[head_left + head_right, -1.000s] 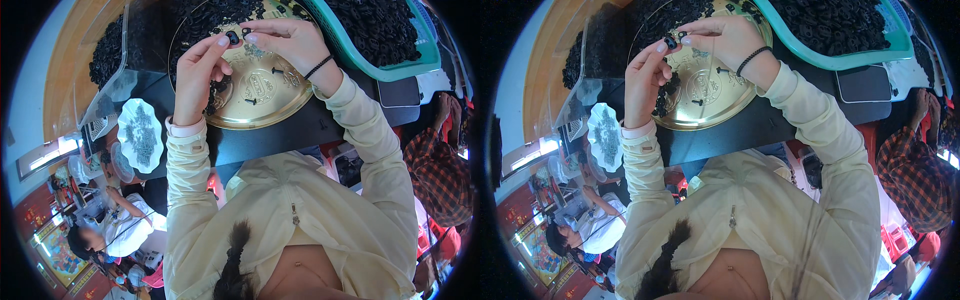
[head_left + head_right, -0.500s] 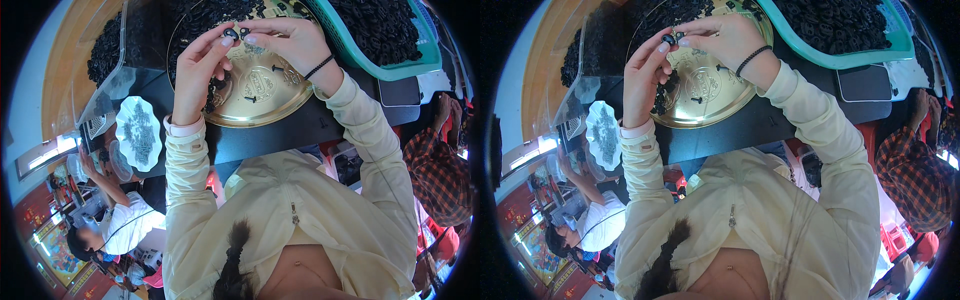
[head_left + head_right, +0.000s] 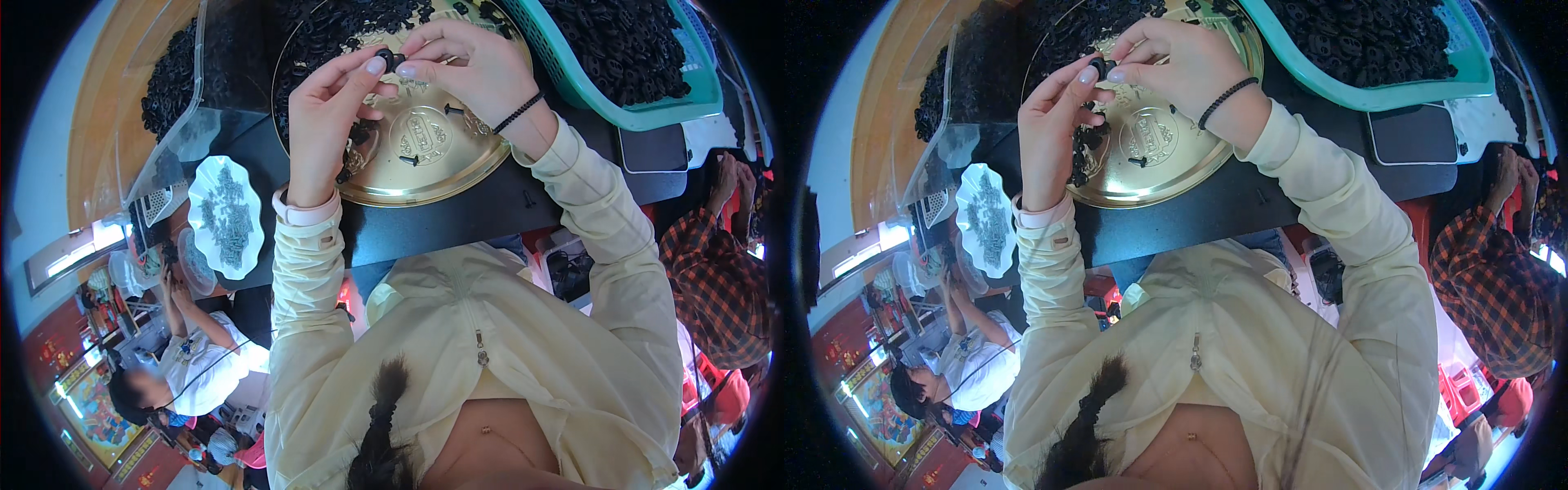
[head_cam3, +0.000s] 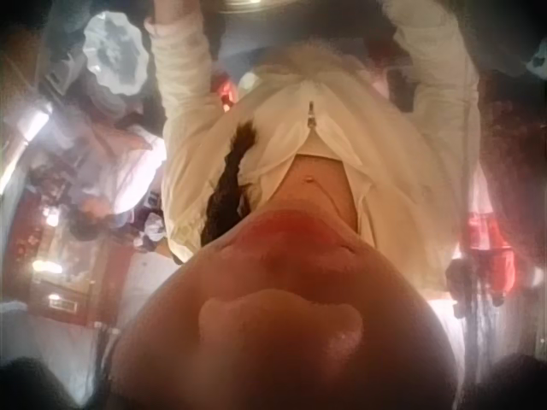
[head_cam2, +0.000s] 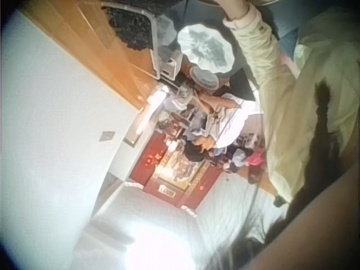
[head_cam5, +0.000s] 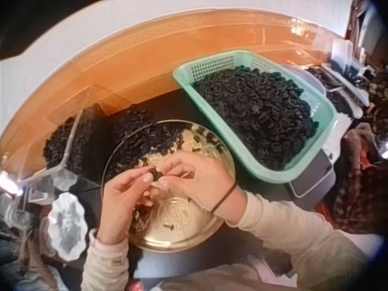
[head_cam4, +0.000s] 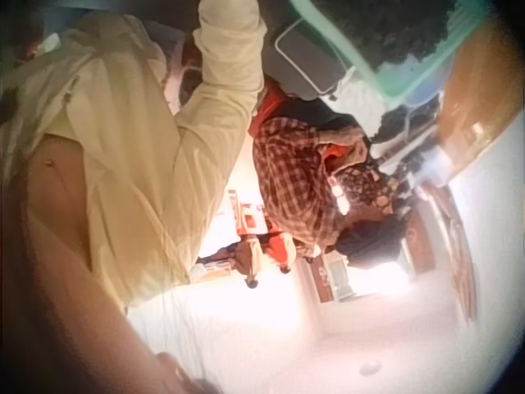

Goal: The person assembles small black plastic hair accessories by hand. They pick up a black plastic base and a metal screw, then insert the screw into the base. The person repeats this process, handling the components one at a time and placing the finished items onto a gold tray.

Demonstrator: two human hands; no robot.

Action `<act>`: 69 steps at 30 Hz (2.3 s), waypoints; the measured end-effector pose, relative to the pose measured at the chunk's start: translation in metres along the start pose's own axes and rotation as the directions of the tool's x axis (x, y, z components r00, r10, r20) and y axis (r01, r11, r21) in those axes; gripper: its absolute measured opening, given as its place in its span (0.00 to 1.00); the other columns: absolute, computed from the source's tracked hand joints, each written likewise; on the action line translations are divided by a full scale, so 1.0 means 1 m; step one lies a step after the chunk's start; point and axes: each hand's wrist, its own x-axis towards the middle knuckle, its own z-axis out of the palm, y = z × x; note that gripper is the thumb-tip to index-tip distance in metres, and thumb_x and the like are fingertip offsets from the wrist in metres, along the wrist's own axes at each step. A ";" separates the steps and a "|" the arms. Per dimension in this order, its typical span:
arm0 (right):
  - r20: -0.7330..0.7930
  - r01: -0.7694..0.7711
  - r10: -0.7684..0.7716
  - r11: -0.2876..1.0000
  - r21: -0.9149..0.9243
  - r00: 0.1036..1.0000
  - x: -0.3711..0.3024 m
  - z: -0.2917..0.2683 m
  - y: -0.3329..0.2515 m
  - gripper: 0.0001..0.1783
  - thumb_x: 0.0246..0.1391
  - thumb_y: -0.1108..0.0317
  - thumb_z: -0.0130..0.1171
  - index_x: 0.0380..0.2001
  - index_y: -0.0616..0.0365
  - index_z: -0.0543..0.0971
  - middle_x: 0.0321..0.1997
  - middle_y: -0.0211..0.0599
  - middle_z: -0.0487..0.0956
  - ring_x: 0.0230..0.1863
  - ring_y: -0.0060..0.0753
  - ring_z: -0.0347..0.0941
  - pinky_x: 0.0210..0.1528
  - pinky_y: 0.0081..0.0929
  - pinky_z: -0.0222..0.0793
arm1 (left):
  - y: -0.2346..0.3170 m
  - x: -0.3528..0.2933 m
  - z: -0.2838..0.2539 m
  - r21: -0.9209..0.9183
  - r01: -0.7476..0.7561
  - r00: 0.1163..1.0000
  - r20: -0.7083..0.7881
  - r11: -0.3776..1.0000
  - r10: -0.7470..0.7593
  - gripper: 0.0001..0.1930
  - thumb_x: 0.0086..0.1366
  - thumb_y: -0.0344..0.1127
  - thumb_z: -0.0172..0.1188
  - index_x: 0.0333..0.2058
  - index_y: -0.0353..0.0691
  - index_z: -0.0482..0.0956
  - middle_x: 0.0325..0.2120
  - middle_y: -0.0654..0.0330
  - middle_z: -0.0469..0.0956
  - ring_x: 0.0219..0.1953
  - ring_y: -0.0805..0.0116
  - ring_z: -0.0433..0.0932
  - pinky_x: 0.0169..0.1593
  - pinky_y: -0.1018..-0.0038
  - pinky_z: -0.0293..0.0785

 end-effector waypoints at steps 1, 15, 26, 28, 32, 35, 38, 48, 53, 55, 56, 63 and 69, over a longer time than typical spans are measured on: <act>-0.005 -0.004 0.004 1.000 0.005 1.000 -0.001 0.001 0.000 0.12 0.48 0.68 0.63 0.37 0.58 0.78 0.32 0.34 0.81 0.34 0.23 0.78 0.37 0.18 0.72 | 0.000 0.000 0.000 0.036 -0.015 1.000 -0.005 0.999 0.015 0.15 0.62 0.34 0.58 0.46 0.34 0.76 0.31 0.60 0.80 0.32 0.76 0.78 0.29 0.84 0.72; -0.098 0.018 -0.005 0.991 0.131 0.995 -0.003 0.007 -0.005 0.11 0.48 0.69 0.63 0.36 0.59 0.78 0.33 0.32 0.80 0.35 0.23 0.77 0.38 0.18 0.72 | 0.001 -0.005 0.006 0.161 -0.175 0.980 -0.063 0.971 0.187 0.13 0.61 0.32 0.60 0.45 0.41 0.79 0.34 0.63 0.79 0.33 0.79 0.77 0.30 0.86 0.75; 0.105 -0.010 0.001 0.996 0.091 0.995 0.006 -0.006 0.013 0.14 0.49 0.70 0.64 0.40 0.59 0.76 0.38 0.33 0.79 0.41 0.23 0.75 0.45 0.18 0.70 | 0.004 -0.005 0.003 0.035 -0.082 0.997 -0.015 0.996 0.082 0.13 0.62 0.32 0.58 0.45 0.37 0.78 0.36 0.59 0.79 0.35 0.76 0.78 0.31 0.84 0.75; 0.140 0.016 -0.036 0.990 0.140 0.990 0.009 -0.007 0.013 0.16 0.49 0.70 0.63 0.42 0.59 0.76 0.40 0.33 0.79 0.43 0.23 0.75 0.46 0.18 0.70 | 0.005 -0.004 -0.001 0.015 -0.056 0.998 0.009 0.998 0.056 0.13 0.62 0.32 0.58 0.45 0.36 0.78 0.35 0.58 0.80 0.35 0.76 0.78 0.32 0.83 0.75; 0.254 -0.014 -0.086 0.930 0.368 0.963 0.013 -0.004 0.006 0.21 0.49 0.65 0.64 0.49 0.55 0.76 0.43 0.32 0.80 0.46 0.24 0.75 0.51 0.20 0.69 | 0.007 -0.007 -0.004 -0.132 0.017 0.994 0.106 0.991 -0.003 0.13 0.62 0.31 0.58 0.44 0.33 0.78 0.35 0.58 0.80 0.35 0.74 0.79 0.33 0.82 0.76; 0.373 -0.063 -0.076 0.935 0.348 0.925 0.012 -0.008 0.005 0.24 0.50 0.65 0.63 0.52 0.52 0.75 0.47 0.32 0.79 0.47 0.22 0.75 0.53 0.21 0.68 | 0.006 -0.008 -0.008 -0.145 0.043 0.987 0.159 0.988 -0.020 0.12 0.62 0.31 0.58 0.43 0.32 0.78 0.35 0.58 0.80 0.35 0.74 0.79 0.33 0.82 0.76; 0.412 -0.078 -0.044 0.959 0.273 0.910 0.011 -0.009 0.005 0.22 0.50 0.65 0.63 0.51 0.52 0.75 0.46 0.32 0.79 0.45 0.20 0.75 0.52 0.20 0.69 | 0.005 -0.010 -0.009 -0.145 0.033 0.979 0.202 0.989 -0.003 0.11 0.62 0.31 0.57 0.42 0.32 0.78 0.34 0.58 0.80 0.35 0.73 0.79 0.34 0.82 0.77; 0.317 0.030 -0.127 0.955 0.295 0.940 0.011 -0.002 -0.001 0.22 0.54 0.69 0.58 0.53 0.60 0.72 0.51 0.32 0.76 0.47 0.21 0.72 0.52 0.19 0.67 | 0.003 -0.010 -0.002 -0.313 0.040 0.991 0.132 0.949 0.002 0.14 0.64 0.30 0.55 0.47 0.32 0.74 0.36 0.56 0.79 0.37 0.71 0.80 0.35 0.81 0.78; 0.112 0.189 -0.214 0.961 0.201 0.970 0.004 0.008 -0.010 0.19 0.49 0.60 0.63 0.46 0.48 0.79 0.44 0.29 0.80 0.41 0.21 0.76 0.45 0.20 0.71 | 0.004 -0.007 -0.003 -0.497 0.049 0.971 0.227 0.866 0.076 0.17 0.65 0.31 0.52 0.52 0.35 0.69 0.41 0.57 0.77 0.33 0.74 0.78 0.31 0.83 0.75; 0.042 0.349 -0.349 0.937 0.005 0.936 0.001 0.009 -0.018 0.19 0.47 0.63 0.64 0.45 0.50 0.80 0.45 0.30 0.80 0.39 0.22 0.76 0.43 0.19 0.71 | -0.007 -0.005 -0.006 -0.603 0.145 0.953 0.299 0.784 0.054 0.18 0.66 0.31 0.52 0.53 0.37 0.67 0.42 0.58 0.76 0.32 0.76 0.77 0.28 0.83 0.73; 0.017 0.433 -0.434 0.894 -0.115 0.901 0.000 0.010 -0.023 0.19 0.46 0.66 0.64 0.44 0.52 0.80 0.46 0.32 0.79 0.37 0.22 0.75 0.42 0.19 0.71 | -0.009 -0.005 -0.007 -0.604 0.141 0.949 0.309 0.785 0.067 0.17 0.66 0.30 0.51 0.53 0.37 0.68 0.43 0.59 0.76 0.31 0.77 0.76 0.28 0.83 0.72; -0.055 0.493 -0.547 0.790 -0.365 0.835 -0.005 0.013 -0.034 0.19 0.42 0.68 0.66 0.41 0.54 0.81 0.42 0.33 0.81 0.34 0.25 0.77 0.39 0.19 0.73 | -0.007 -0.008 -0.002 -0.625 0.152 0.926 0.361 0.766 0.110 0.16 0.67 0.29 0.46 0.53 0.36 0.66 0.44 0.56 0.75 0.33 0.76 0.76 0.28 0.81 0.73; -0.060 0.525 -0.607 0.729 -0.438 0.792 -0.005 0.016 -0.035 0.18 0.41 0.69 0.67 0.40 0.53 0.81 0.40 0.33 0.81 0.36 0.28 0.77 0.38 0.18 0.73 | -0.012 -0.011 -0.002 -0.645 0.204 0.909 0.404 0.736 0.101 0.16 0.68 0.32 0.43 0.52 0.33 0.66 0.44 0.53 0.74 0.35 0.71 0.77 0.29 0.78 0.75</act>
